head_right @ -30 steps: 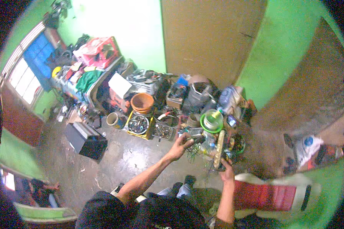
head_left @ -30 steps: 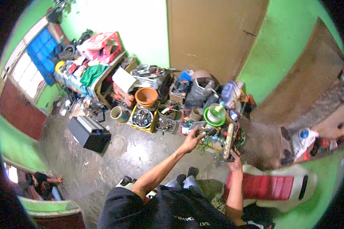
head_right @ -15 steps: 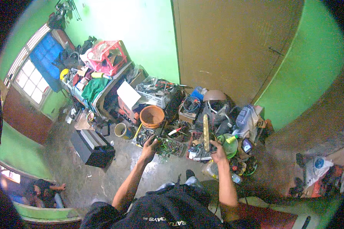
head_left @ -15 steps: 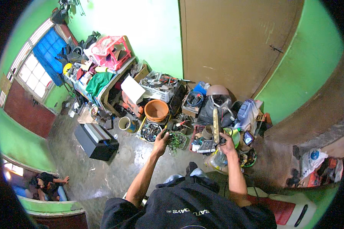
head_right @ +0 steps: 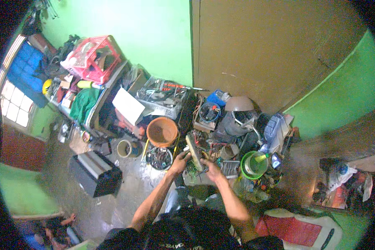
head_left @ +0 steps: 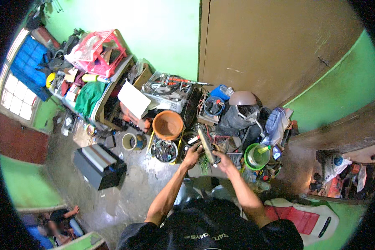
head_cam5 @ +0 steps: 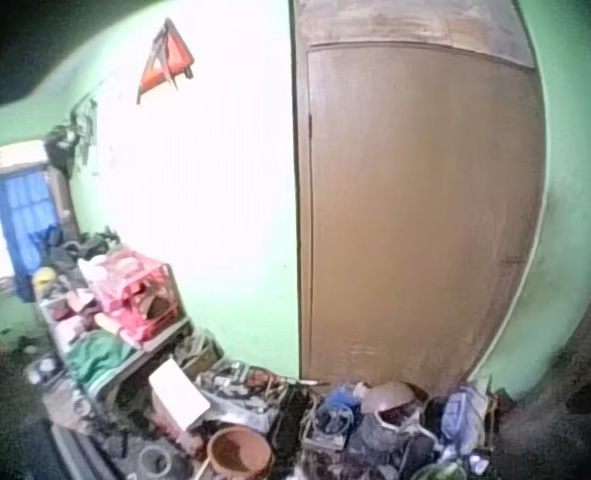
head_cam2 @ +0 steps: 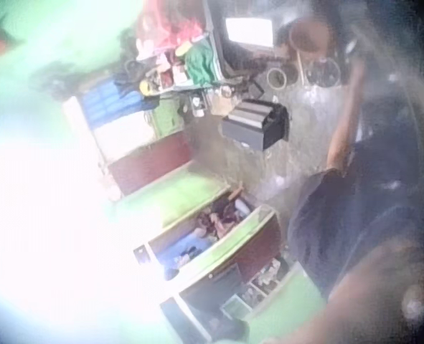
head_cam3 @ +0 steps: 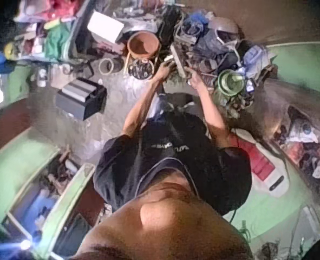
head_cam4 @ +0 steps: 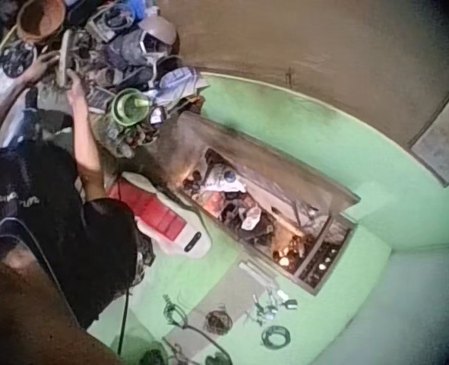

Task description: The person organizes various mechanical parts and tools, placing a gray plastic panel onto a table, handling a bottle of fluid, and hanging a green hose onto a wall-mounted rack.

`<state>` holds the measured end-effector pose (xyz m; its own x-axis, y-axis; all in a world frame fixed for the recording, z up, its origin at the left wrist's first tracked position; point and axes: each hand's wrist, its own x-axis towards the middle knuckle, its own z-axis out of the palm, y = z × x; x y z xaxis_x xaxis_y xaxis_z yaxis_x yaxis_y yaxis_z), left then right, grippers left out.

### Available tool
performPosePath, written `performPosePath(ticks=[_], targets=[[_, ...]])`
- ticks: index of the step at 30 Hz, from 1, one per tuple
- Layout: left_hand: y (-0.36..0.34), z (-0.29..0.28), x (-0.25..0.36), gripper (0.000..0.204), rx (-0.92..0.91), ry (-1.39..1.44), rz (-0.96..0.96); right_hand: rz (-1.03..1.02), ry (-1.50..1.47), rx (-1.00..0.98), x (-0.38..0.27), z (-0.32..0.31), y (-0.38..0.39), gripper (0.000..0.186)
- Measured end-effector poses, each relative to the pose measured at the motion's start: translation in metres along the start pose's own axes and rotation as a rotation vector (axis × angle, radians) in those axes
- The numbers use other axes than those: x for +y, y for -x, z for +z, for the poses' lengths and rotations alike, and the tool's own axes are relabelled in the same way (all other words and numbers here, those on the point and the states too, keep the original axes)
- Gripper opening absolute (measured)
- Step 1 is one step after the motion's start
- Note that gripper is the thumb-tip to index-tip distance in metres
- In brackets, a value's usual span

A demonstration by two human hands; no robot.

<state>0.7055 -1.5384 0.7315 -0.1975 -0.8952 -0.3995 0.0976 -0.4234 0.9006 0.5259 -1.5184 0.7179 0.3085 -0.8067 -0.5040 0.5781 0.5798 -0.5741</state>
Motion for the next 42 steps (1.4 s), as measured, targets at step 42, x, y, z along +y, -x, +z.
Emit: performPosePath(ticks=[42], targets=[[-0.553, -0.014, -0.263, 0.048, 0.186, -1.758, 0.325, -0.047, 0.897, 0.474, -0.081, -0.273, -0.429, 0.032]])
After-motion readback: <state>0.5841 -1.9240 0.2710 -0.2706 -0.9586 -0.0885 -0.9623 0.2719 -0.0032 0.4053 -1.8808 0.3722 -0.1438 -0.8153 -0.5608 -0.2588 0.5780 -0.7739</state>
